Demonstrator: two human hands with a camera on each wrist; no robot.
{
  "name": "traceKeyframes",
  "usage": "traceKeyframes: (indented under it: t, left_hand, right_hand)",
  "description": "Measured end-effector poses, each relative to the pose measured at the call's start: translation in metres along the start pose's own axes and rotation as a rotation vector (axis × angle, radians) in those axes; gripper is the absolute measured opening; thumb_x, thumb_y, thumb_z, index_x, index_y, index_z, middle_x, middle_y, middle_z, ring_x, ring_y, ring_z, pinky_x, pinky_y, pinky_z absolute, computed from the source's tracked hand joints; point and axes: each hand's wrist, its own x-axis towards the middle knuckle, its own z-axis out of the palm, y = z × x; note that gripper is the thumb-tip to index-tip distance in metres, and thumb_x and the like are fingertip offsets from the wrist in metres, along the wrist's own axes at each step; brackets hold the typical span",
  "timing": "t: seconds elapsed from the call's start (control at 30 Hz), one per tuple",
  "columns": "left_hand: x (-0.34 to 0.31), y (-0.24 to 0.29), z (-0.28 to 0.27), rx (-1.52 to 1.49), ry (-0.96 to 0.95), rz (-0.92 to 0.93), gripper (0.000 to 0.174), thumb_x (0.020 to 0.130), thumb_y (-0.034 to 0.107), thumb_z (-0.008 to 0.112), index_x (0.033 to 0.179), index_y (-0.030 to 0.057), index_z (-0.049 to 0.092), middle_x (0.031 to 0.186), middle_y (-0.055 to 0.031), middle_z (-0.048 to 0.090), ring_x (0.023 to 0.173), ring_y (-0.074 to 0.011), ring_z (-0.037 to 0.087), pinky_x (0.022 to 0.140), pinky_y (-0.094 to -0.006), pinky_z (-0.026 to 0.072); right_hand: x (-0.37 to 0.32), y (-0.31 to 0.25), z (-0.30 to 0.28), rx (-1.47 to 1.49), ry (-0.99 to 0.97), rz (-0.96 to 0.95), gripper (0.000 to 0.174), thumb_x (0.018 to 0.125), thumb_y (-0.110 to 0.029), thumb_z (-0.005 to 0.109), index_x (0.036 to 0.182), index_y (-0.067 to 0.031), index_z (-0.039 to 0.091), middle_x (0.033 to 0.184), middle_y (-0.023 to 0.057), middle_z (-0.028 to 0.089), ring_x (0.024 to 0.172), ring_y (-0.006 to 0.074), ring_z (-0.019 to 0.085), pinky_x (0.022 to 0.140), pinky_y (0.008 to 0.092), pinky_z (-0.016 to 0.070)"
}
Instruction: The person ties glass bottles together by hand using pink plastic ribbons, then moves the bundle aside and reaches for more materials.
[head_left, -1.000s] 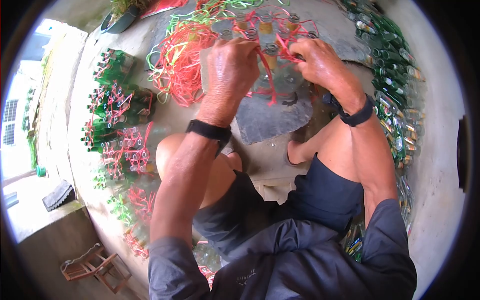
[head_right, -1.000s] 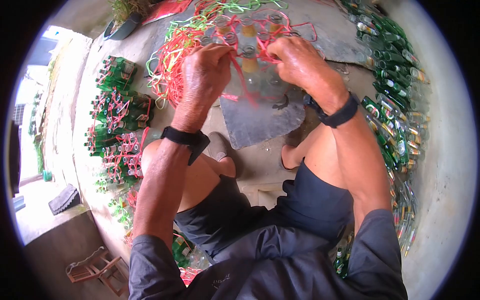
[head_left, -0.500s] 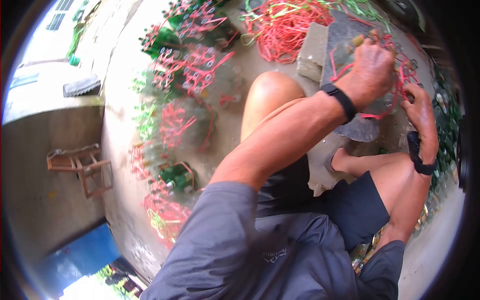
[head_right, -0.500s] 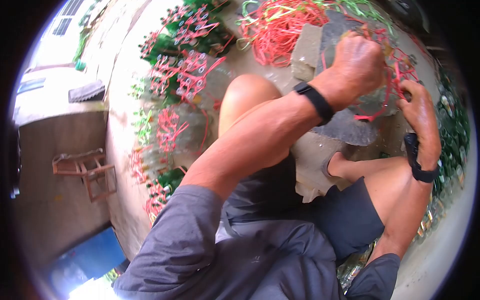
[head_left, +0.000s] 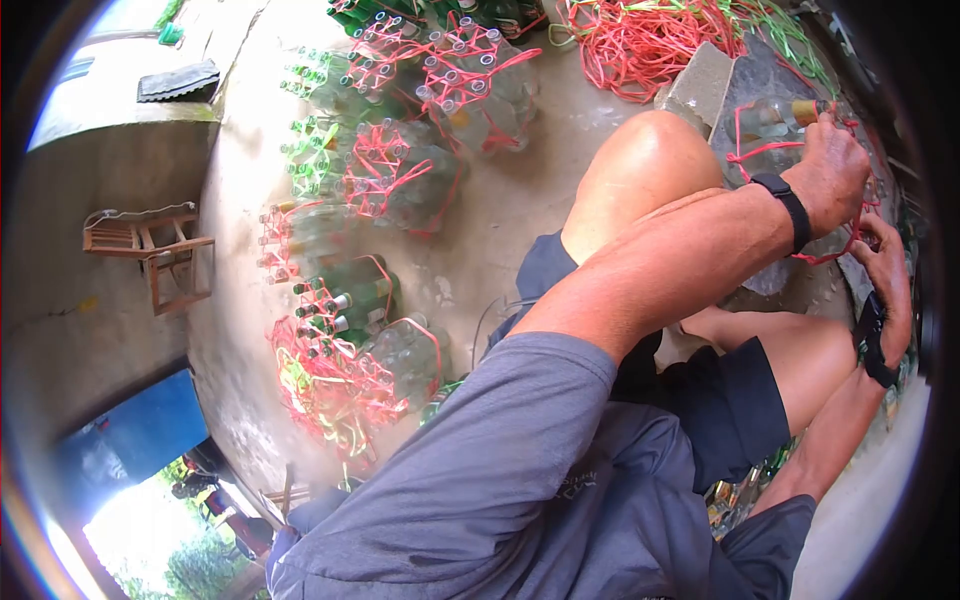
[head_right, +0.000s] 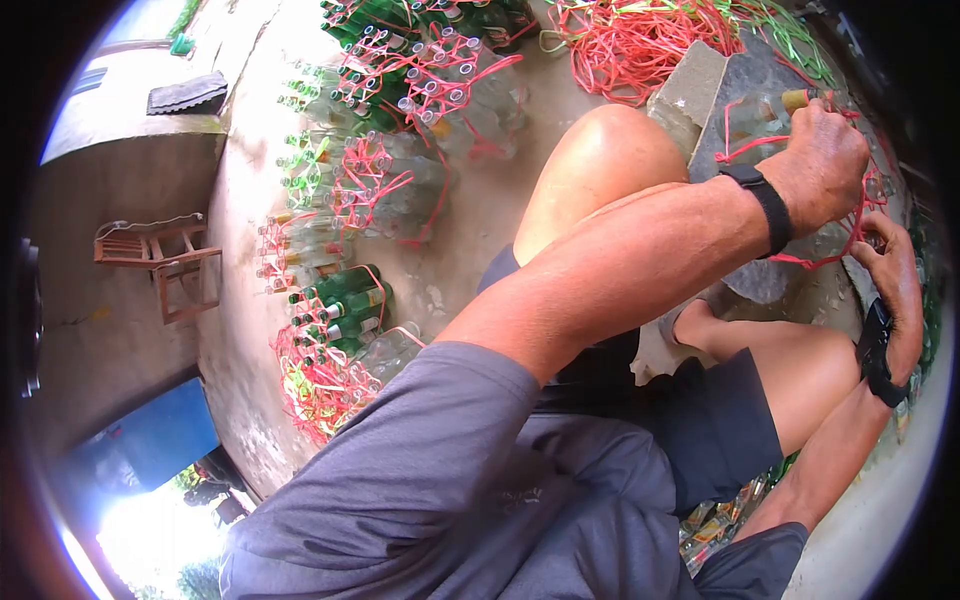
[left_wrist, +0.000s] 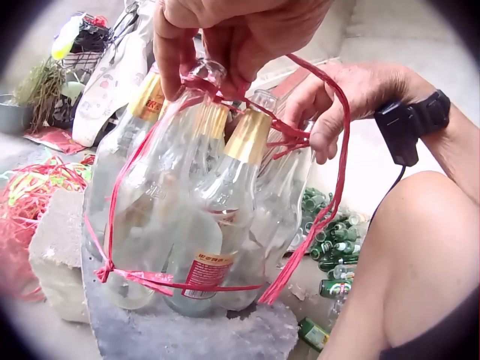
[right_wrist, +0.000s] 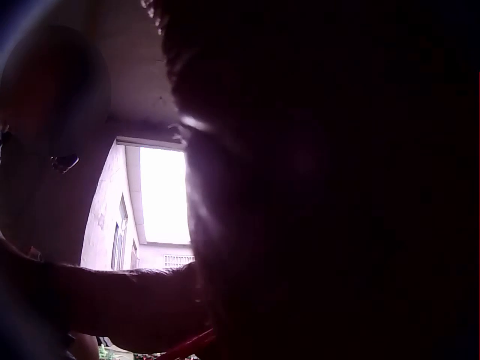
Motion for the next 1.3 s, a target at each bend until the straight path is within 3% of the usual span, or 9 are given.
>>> traceKeyframes:
  t: [0.1,0.17,0.27,0.47,0.53,0.67,1.0,1.13,1.3]
  left_hand:
    - [0.0,-0.007,0.002,0.001,0.074,0.063,0.017,0.082,0.029,0.075,0.091,0.0197,0.085,0.088,-0.0076,0.078,0.097,-0.027,0.075,0.1,-0.0502,0.0467]
    - [0.0,-0.009,0.003,-0.092,0.083,0.002,0.006,0.079,0.025,0.076,0.081,0.0249,0.082,0.079,-0.0058,0.075,0.084,-0.027,0.076,0.081,-0.0481,0.0535]
    - [0.0,-0.01,-0.008,-0.195,0.127,-0.014,0.013,0.075,0.022,0.08,0.078,0.0094,0.079,0.076,-0.0181,0.075,0.077,-0.0375,0.076,0.074,-0.0493,0.0607]
    - [-0.001,-0.021,-0.016,-0.121,0.054,-0.01,0.015,0.083,0.021,0.073,0.089,0.016,0.085,0.082,-0.0171,0.076,0.08,-0.0387,0.075,0.078,-0.0495,0.0614]
    - [-0.003,-0.024,-0.015,-0.13,0.08,0.026,0.015,0.084,0.021,0.071,0.089,0.0149,0.084,0.082,-0.0179,0.075,0.08,-0.0396,0.075,0.077,-0.0502,0.0608]
    - [-0.001,-0.026,-0.022,-0.128,0.024,0.059,0.017,0.085,0.02,0.067,0.087,0.0119,0.082,0.082,-0.0202,0.073,0.08,-0.0425,0.073,0.075,-0.0524,0.0586]
    - [-0.001,-0.03,-0.038,-0.208,-0.05,0.098,0.018,0.085,0.022,0.067,0.088,0.0116,0.082,0.082,-0.0199,0.073,0.079,-0.0413,0.073,0.073,-0.0501,0.058]
    - [0.003,-0.03,-0.039,-0.142,-0.078,0.123,0.018,0.086,0.023,0.067,0.088,0.0128,0.082,0.082,-0.0194,0.073,0.078,-0.0402,0.074,0.072,-0.0503,0.0584]
    - [0.003,-0.028,-0.034,-0.177,-0.036,0.089,0.014,0.08,0.017,0.073,0.086,0.0112,0.083,0.079,-0.021,0.074,0.077,-0.0412,0.074,0.075,-0.0521,0.0603]
  right_hand:
    - [-0.009,-0.041,-0.006,-0.103,0.038,-0.057,0.02,0.084,-0.003,0.07,0.103,0.0009,0.068,0.089,0.002,0.065,0.083,0.0139,0.06,0.079,0.0294,0.0502]
    - [-0.027,-0.068,-0.012,-0.176,0.119,-0.12,0.019,0.088,-0.009,0.071,0.103,0.0016,0.069,0.088,0.003,0.067,0.083,0.0148,0.061,0.079,0.0308,0.0505]
    - [-0.037,-0.113,-0.01,-0.022,0.214,-0.01,0.025,0.097,-0.02,0.07,0.105,0.0031,0.069,0.087,0.0095,0.07,0.082,0.0182,0.064,0.08,0.0352,0.0525]
    - [-0.053,-0.136,0.009,-0.298,0.504,0.01,0.024,0.104,-0.022,0.066,0.105,0.0017,0.073,0.083,0.0105,0.069,0.079,0.0159,0.063,0.074,0.0344,0.0519]
    - [-0.051,-0.139,0.014,0.027,0.513,-0.021,0.025,0.098,-0.028,0.073,0.103,-0.0038,0.077,0.086,0.0157,0.072,0.074,0.0259,0.068,0.071,0.0375,0.0533]
    - [-0.038,-0.144,0.037,0.145,0.464,-0.092,0.026,0.094,-0.03,0.079,0.099,-0.004,0.078,0.077,0.0156,0.07,0.069,0.0246,0.068,0.067,0.0383,0.0526]
    - [-0.032,-0.131,0.034,0.098,0.509,-0.132,0.014,0.088,-0.015,0.071,0.09,-0.0007,0.072,0.077,0.0201,0.07,0.073,0.0369,0.07,0.07,0.045,0.0537]
    - [-0.031,-0.129,0.031,0.016,0.488,-0.115,0.014,0.088,-0.009,0.073,0.095,0.0029,0.069,0.074,0.0169,0.065,0.067,0.02,0.065,0.067,0.0366,0.0519]
    - [-0.031,-0.127,0.031,-0.018,0.462,-0.117,0.014,0.085,-0.009,0.069,0.094,0.0023,0.07,0.083,0.0224,0.071,0.08,0.0363,0.071,0.076,0.0449,0.0552]
